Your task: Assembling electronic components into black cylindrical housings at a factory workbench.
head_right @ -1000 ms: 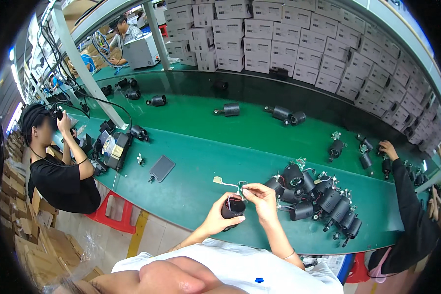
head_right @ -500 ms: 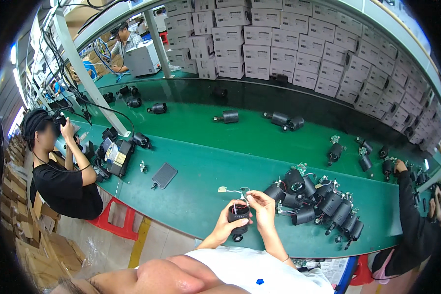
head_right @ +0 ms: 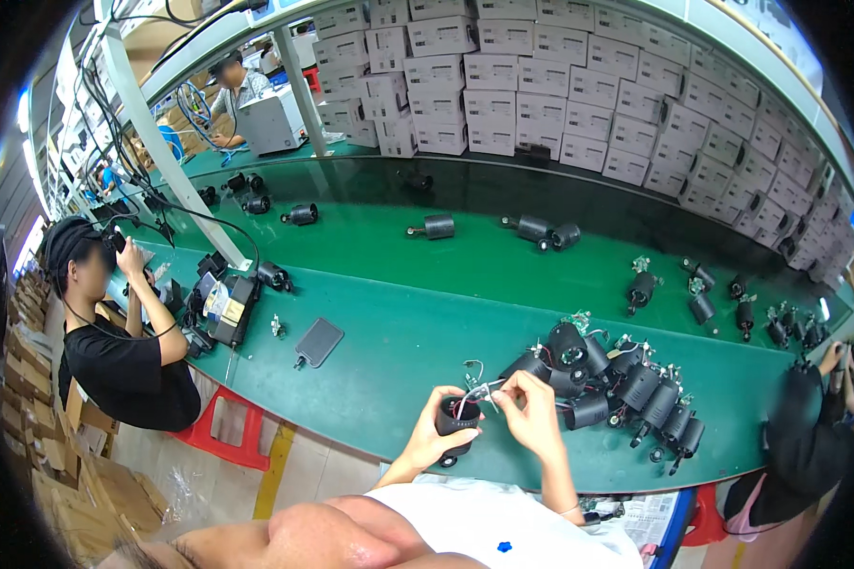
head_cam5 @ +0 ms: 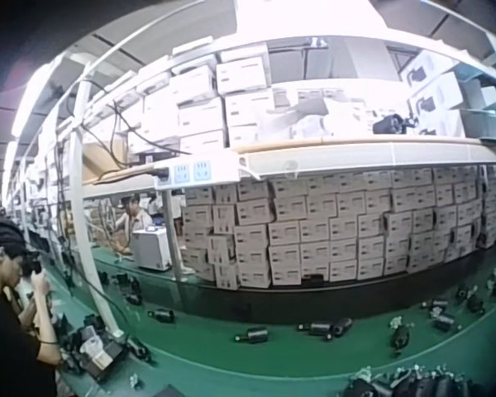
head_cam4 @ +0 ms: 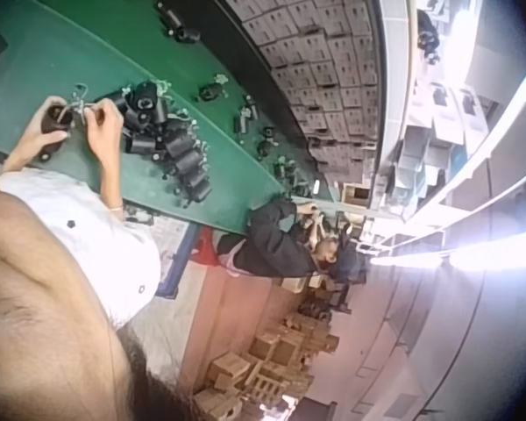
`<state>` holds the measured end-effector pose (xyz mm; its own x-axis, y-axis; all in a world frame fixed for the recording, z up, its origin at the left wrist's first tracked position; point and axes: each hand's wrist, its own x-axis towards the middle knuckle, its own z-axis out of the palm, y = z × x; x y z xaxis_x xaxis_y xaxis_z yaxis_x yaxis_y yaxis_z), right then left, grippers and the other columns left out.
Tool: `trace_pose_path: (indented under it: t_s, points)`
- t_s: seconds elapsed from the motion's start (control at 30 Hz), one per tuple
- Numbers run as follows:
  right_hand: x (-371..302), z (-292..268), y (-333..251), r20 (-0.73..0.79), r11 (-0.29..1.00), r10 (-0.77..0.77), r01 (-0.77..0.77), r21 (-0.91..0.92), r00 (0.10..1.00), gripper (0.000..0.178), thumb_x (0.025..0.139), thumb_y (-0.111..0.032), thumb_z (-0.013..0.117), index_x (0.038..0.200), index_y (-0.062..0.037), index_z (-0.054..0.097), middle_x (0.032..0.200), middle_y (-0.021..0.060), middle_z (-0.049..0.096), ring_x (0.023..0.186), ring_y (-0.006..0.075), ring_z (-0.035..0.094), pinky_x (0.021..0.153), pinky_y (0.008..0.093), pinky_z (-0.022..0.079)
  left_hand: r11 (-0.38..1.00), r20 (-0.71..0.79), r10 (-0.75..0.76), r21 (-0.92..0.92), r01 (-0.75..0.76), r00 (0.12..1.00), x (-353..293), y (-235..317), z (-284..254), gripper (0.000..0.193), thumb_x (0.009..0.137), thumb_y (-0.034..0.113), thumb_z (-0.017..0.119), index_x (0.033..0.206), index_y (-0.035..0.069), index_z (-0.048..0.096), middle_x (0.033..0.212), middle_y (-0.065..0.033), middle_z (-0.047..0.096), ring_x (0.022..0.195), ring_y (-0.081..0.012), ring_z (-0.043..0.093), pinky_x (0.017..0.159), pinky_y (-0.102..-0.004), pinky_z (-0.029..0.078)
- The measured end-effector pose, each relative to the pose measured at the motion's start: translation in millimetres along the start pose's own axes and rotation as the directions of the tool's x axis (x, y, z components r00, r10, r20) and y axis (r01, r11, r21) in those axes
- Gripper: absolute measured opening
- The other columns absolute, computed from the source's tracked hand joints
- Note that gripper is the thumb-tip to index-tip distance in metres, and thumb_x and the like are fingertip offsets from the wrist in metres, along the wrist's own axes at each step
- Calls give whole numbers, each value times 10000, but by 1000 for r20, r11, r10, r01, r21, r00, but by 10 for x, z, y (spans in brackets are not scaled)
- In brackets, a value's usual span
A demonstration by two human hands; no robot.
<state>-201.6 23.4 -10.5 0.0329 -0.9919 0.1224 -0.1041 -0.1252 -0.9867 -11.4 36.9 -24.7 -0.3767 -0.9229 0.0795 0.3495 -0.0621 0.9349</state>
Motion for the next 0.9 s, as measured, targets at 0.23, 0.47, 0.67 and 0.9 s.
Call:
trace_pose_path:
  t_s: [0.23,0.47,0.67,0.9]
  points:
    - [183,-194,-445,199,925,-72,140,-352,977,337,912,-130,581,607,11,557,546,6,511,489,83,380,474,234,298,963,338,180,133,-237,924,11,132,-24,620,694,-8,756,1193,71,396,1060,-179,610,855,-216,611,791,-316,510]
    - [235,379,170,456,901,81,-261,347,886,284,963,-236,575,801,-24,672,583,-6,544,494,73,455,507,173,387,923,176,373,-174,-344,911,55,245,97,657,647,43,755,1180,43,371,1073,-194,601,816,-253,620,694,-357,543]
    - [-3,656,39,196,546,336,-360,757,921,170,960,-138,556,1047,-14,634,830,38,603,711,92,548,719,202,452,923,-77,375,-57,-380,924,27,284,119,705,647,78,760,1219,31,350,1052,-163,612,774,-242,646,762,-314,525]
    - [16,465,-170,25,608,242,-172,775,970,212,909,18,560,1114,3,610,972,80,636,824,114,573,826,237,468,955,-114,297,22,-297,948,-41,309,142,755,608,63,795,1234,29,374,1017,-123,642,837,-207,646,819,-298,507]
